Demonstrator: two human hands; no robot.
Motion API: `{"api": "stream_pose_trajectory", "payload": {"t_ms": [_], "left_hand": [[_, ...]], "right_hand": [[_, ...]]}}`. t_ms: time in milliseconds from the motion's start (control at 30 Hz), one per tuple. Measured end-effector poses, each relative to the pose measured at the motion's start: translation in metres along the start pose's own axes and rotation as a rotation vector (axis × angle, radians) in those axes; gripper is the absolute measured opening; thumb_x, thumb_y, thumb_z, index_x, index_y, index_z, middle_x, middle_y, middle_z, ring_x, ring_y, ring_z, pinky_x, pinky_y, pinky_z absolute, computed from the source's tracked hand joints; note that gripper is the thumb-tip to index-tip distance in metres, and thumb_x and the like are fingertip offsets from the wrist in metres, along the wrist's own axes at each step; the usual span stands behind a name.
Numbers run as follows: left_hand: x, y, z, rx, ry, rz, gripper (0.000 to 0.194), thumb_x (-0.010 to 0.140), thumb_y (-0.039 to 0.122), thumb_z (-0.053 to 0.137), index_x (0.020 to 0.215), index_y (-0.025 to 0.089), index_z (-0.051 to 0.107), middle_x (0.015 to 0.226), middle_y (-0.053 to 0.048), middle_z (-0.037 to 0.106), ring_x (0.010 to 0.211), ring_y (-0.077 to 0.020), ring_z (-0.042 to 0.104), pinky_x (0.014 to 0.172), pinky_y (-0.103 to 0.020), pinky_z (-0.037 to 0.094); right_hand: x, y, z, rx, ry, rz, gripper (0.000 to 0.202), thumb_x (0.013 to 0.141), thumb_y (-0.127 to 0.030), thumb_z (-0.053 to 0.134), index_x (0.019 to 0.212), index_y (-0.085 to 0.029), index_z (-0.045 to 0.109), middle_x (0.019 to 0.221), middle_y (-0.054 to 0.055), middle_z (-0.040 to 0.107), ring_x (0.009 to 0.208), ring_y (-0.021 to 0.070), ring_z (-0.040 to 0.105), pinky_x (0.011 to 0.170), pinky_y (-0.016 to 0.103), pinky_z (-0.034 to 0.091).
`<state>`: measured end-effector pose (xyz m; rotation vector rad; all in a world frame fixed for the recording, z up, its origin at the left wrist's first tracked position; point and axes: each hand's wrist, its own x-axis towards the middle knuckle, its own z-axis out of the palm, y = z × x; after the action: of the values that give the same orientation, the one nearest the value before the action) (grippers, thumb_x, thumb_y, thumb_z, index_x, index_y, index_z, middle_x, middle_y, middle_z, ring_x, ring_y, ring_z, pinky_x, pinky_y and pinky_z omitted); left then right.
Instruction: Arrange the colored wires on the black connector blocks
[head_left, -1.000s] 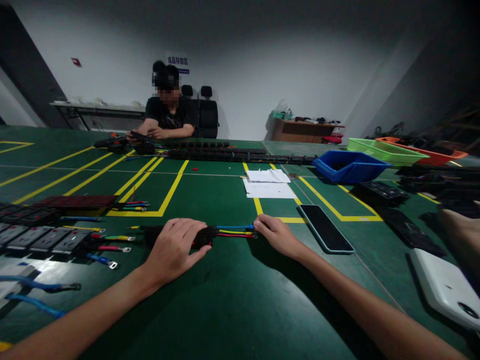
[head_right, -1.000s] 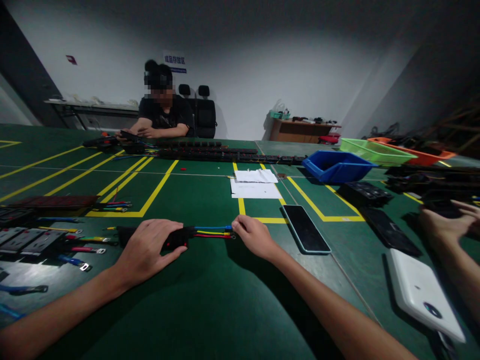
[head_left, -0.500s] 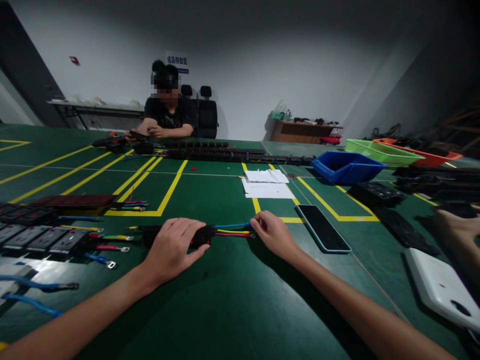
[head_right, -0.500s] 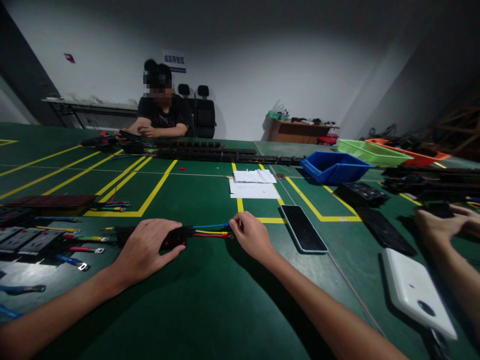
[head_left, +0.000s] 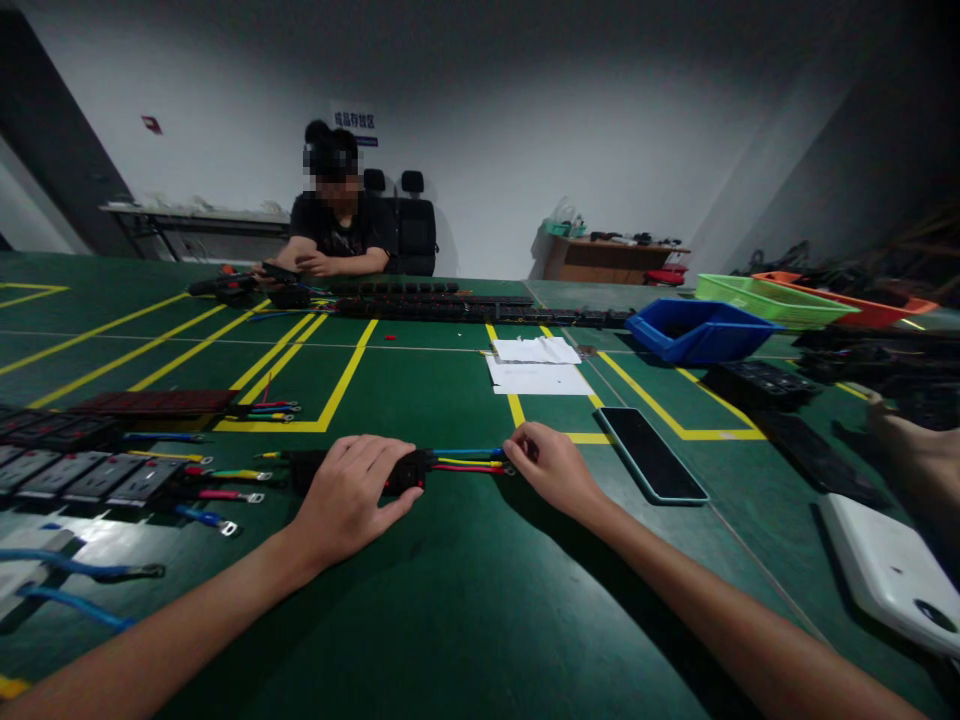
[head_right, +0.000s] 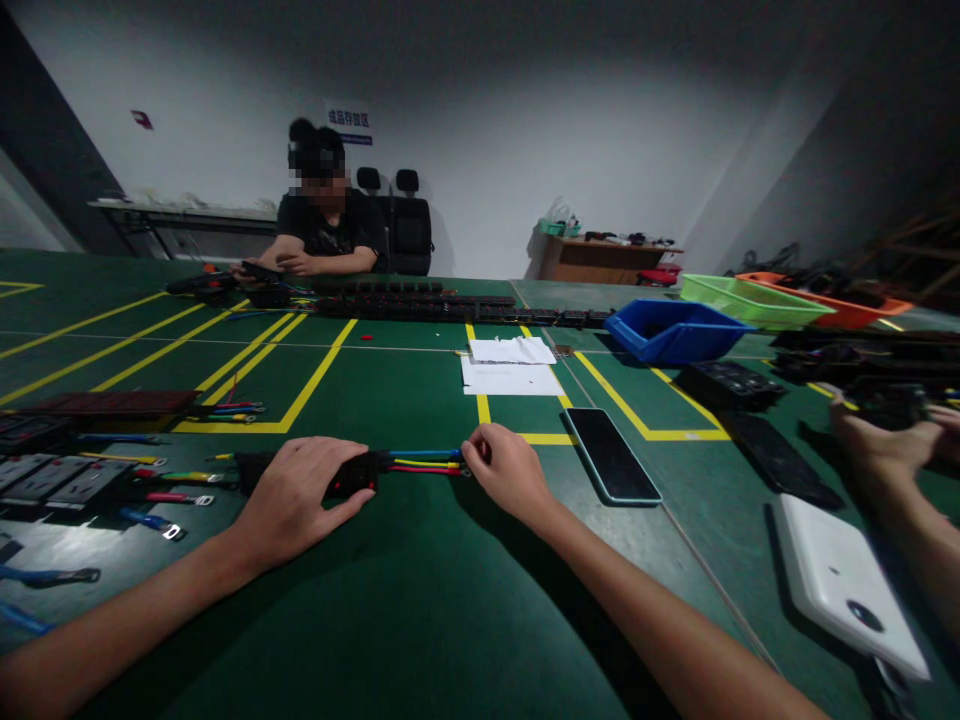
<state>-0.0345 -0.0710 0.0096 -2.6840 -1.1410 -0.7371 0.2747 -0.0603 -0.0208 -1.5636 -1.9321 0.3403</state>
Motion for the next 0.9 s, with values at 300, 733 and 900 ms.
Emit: {"api": "stream_pose_trajectory", "payload": {"t_ms": [300, 733, 900], "left_hand": [[-0.0009, -0.0005, -0.0002, 0.009, -0.004, 0.005, 0.039, 0.093, 0.037, 0.064, 0.126, 0.018, 0.059, 0.117, -0.011, 0.071, 0.108, -0.029, 0.065, 0.094, -0.048, 0.048], [-0.0002, -0.0003, -0.0008, -0.001, -0.024, -0.004, 0.04, 0.093, 0.038, 0.065, 0.127, 0.018, 0.059, 0.118, -0.011, 0.071, 0.11, -0.0299, 0.065, 0.095, -0.049, 0.048], [0.0002, -0.0001, -0.0009, -0.004, -0.01, -0.002, 0.039, 0.092, 0.037, 0.065, 0.125, 0.018, 0.061, 0.117, -0.011, 0.072, 0.108, -0.0296, 0.066, 0.094, -0.048, 0.049]], "right_hand": [[-0.0021, -0.0059, -0.0043, 0.029, -0.06, -0.031, 0.018, 0.088, -0.026, 0.055, 0.072, -0.022, 0.062, 0.066, 0.0, 0.061, 0.061, 0.0158, 0.054, 0.058, 0.028, 0.03], [-0.0015, -0.0071, -0.0077, 0.078, -0.106, -0.026, 0.021, 0.09, -0.03, 0.054, 0.074, -0.02, 0.064, 0.066, 0.0, 0.061, 0.061, 0.0152, 0.053, 0.057, 0.027, 0.029], [0.0006, -0.0044, -0.0072, 0.157, -0.087, 0.003, 0.026, 0.092, -0.036, 0.052, 0.075, -0.02, 0.064, 0.068, 0.001, 0.063, 0.062, 0.0156, 0.054, 0.057, 0.027, 0.031]]}}
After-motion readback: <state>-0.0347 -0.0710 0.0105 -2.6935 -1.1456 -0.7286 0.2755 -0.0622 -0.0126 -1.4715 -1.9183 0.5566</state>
